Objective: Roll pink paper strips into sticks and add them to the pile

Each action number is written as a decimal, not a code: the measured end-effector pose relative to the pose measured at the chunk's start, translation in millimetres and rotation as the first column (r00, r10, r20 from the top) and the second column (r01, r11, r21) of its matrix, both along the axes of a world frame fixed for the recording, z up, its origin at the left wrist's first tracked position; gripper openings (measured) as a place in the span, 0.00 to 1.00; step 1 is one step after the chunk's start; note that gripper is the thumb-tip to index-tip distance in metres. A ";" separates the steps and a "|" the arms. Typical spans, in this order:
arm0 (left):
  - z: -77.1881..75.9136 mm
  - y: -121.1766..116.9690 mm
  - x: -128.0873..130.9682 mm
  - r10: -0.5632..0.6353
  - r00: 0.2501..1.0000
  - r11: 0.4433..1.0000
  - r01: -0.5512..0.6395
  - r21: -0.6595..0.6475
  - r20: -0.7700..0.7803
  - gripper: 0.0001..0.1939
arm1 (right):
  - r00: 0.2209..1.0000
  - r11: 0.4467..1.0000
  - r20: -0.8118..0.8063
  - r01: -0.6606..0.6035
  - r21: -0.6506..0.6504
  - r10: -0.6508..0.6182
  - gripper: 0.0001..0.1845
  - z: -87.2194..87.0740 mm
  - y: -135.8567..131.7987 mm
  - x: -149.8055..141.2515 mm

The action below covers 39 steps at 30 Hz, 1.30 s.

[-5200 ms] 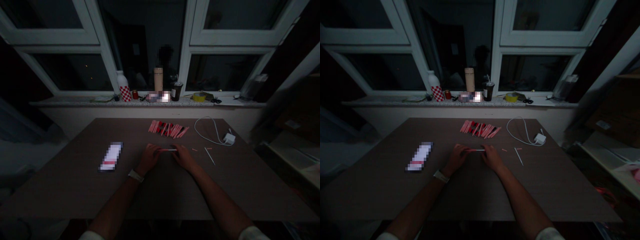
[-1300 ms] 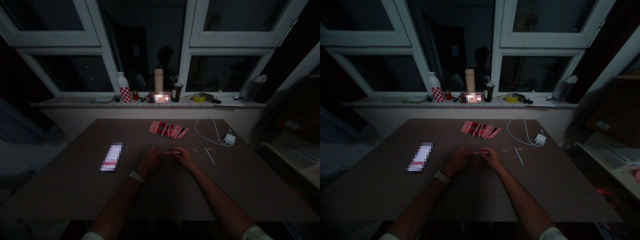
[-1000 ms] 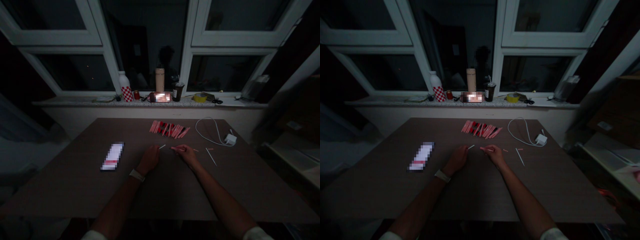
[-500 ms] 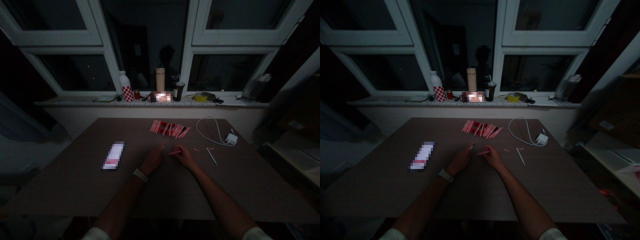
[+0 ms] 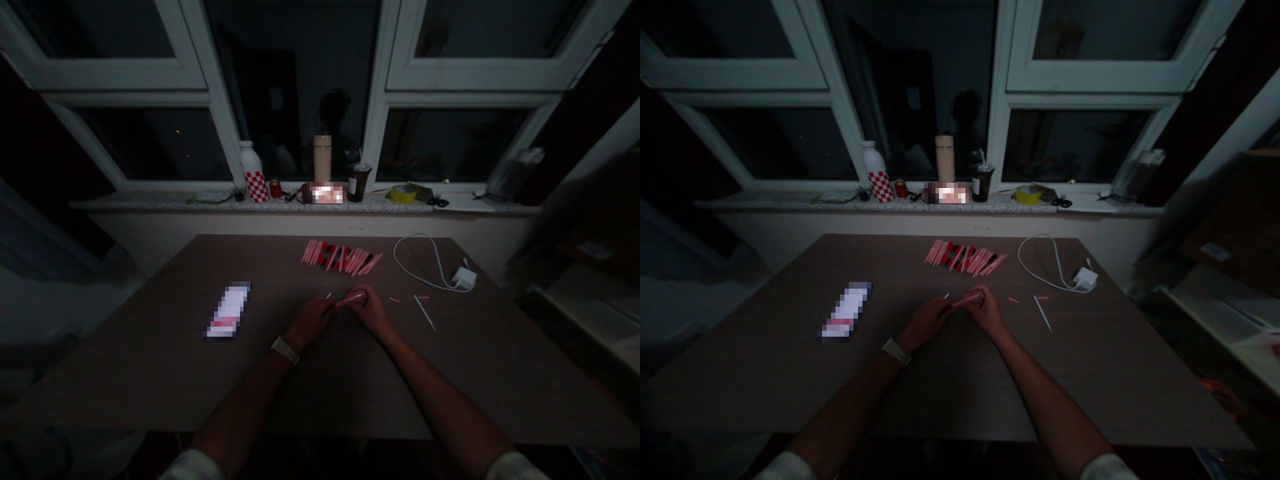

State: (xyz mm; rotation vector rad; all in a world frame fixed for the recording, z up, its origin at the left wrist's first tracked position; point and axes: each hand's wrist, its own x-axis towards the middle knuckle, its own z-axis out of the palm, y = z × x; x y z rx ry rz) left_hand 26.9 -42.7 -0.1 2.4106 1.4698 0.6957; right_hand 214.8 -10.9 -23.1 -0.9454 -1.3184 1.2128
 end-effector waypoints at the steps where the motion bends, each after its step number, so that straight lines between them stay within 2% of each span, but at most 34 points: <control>1: 0.6 -0.2 0.5 0.001 1.000 1.000 -0.001 -0.001 0.012 0.13 | 0.999 1.000 -0.035 0.012 -0.014 -0.013 0.25 0.2 0.0 -1.1; 7: 0.1 2.2 0.9 0.026 0.994 1.000 -0.025 -0.008 0.108 0.14 | 0.995 0.997 -0.098 -0.003 -0.072 -0.004 0.24 -1.3 1.3 -3.8; 11: -1.1 3.3 0.5 0.040 0.986 0.998 -0.032 -0.050 0.163 0.14 | 0.996 0.998 -0.089 -0.003 -0.055 -0.002 0.26 -3.3 1.3 -3.5; 17: 3.0 1.1 4.5 0.052 0.983 0.995 -0.036 -0.095 0.174 0.17 | 0.999 0.999 0.007 -0.040 -0.002 0.040 0.25 1.7 -3.6 -5.5; 24: 4.0 1.1 5.6 0.086 0.986 0.992 -0.071 -0.105 0.145 0.17 | 0.998 0.999 -0.061 0.003 -0.032 -0.005 0.23 0.3 -3.2 -8.2; 28: 3.0 1.8 4.6 0.106 0.981 0.991 -0.091 -0.103 0.160 0.16 | 0.987 0.995 -0.124 0.100 -0.022 -0.102 0.24 1.8 0.6 -5.6; 30: 1.6 2.5 4.1 0.116 0.977 0.991 -0.101 -0.092 0.180 0.15 | 0.967 0.981 -0.167 0.191 -0.028 -0.193 0.21 2.7 3.6 -2.6; 32: 0.5 3.0 3.8 0.118 0.972 0.992 -0.105 -0.072 0.204 0.15 | 0.955 0.972 -0.185 0.221 -0.076 -0.232 0.16 2.8 6.1 0.2; 35: 0.2 2.5 3.9 0.104 0.970 0.995 -0.098 -0.036 0.220 0.14 | 0.987 0.985 -0.044 0.148 -0.092 -0.153 0.12 3.0 5.4 1.2; 39: 2.2 0.4 4.2 0.048 0.980 0.999 -0.047 -0.007 0.191 0.14 | 0.957 0.998 0.285 0.037 0.059 -0.053 0.14 8.0 -2.8 -2.7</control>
